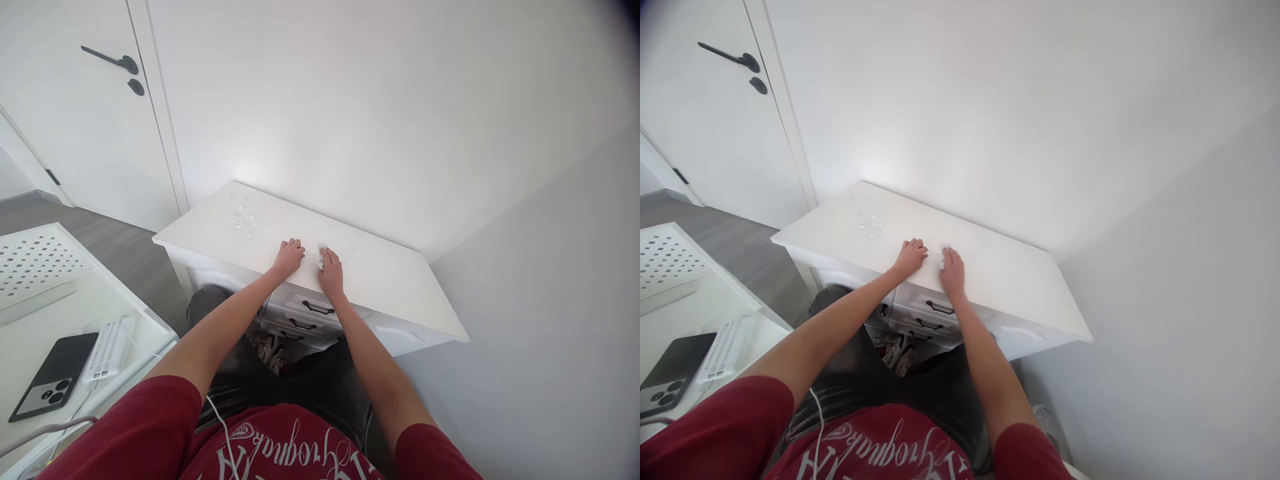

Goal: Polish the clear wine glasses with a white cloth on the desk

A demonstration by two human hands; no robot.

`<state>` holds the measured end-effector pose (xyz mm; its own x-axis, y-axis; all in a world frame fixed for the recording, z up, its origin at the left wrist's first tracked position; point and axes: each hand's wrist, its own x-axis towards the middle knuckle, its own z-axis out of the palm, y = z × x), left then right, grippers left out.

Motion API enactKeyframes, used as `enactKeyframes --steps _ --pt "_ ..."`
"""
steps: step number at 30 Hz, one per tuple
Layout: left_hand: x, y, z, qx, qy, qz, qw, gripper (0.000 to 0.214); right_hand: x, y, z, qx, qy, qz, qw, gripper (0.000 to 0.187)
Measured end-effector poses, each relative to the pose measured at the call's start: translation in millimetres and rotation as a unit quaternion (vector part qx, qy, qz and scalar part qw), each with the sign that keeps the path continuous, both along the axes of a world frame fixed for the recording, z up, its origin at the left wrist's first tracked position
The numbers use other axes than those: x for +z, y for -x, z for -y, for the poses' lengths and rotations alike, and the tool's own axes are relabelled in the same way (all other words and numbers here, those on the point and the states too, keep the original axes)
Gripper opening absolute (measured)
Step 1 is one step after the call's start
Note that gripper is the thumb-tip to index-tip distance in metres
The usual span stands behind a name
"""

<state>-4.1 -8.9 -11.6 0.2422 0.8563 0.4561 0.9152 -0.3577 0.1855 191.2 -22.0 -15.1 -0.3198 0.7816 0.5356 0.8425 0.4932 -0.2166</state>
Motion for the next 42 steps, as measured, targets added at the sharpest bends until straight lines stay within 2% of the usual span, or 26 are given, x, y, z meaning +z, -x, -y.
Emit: enactKeyframes --steps 5,10,14,15,19,21,26,31,32,36,37,42 --pt "1.1 1.7 0.7 -0.015 -0.003 0.019 1.0 0.022 3.2 1.2 2.7 0.054 -0.004 0.014 0.998 0.066" --pt "-1.0 1.1 -0.8 -0.023 -0.003 0.007 1.0 0.025 3.8 1.3 3.0 -0.015 -0.004 -0.013 1.0 0.066" --pt "-2.3 0.3 -1.6 -0.023 -0.008 0.001 1.0 0.032 5.4 2.0 4.2 0.088 -0.002 0.054 0.995 0.066" --pt "-2.2 -0.1 -1.7 -0.021 -0.006 0.004 1.0 0.031 5.5 2.1 4.1 0.093 -0.003 0.058 0.994 0.066" --pt "-1.7 -1.5 -1.2 -0.01 0.011 0.021 1.0 0.019 3.4 1.0 2.3 -0.011 -0.002 0.002 1.0 0.064" --pt "-1.4 -1.4 -0.8 -0.009 0.019 0.019 1.0 0.017 2.8 0.6 1.7 -0.021 -0.001 -0.003 1.0 0.064" --pt "0.8 0.0 1.1 -0.018 0.017 0.015 1.0 0.021 6.3 1.7 3.9 0.09 -0.005 0.059 0.994 0.067" --pt "2.6 0.1 2.4 -0.012 -0.008 0.004 1.0 0.027 7.0 2.0 4.1 -0.014 -0.021 0.011 1.0 0.064" --pt "2.4 0.1 2.3 -0.009 -0.007 0.006 1.0 0.026 6.8 1.9 4.0 -0.015 -0.021 0.013 1.0 0.064" --pt "1.7 0.8 1.8 -0.007 -0.006 0.02 1.0 0.019 5.6 1.4 3.2 0.069 -0.014 0.064 0.995 0.069" --pt "1.8 1.1 1.9 -0.008 -0.008 0.02 1.0 0.02 5.0 1.1 2.7 0.073 -0.013 0.067 0.995 0.069" --pt "3.0 1.9 2.7 -0.01 -0.002 0.006 1.0 0.013 1.3 -0.5 0.5 -0.049 -0.016 0.003 0.999 0.065"
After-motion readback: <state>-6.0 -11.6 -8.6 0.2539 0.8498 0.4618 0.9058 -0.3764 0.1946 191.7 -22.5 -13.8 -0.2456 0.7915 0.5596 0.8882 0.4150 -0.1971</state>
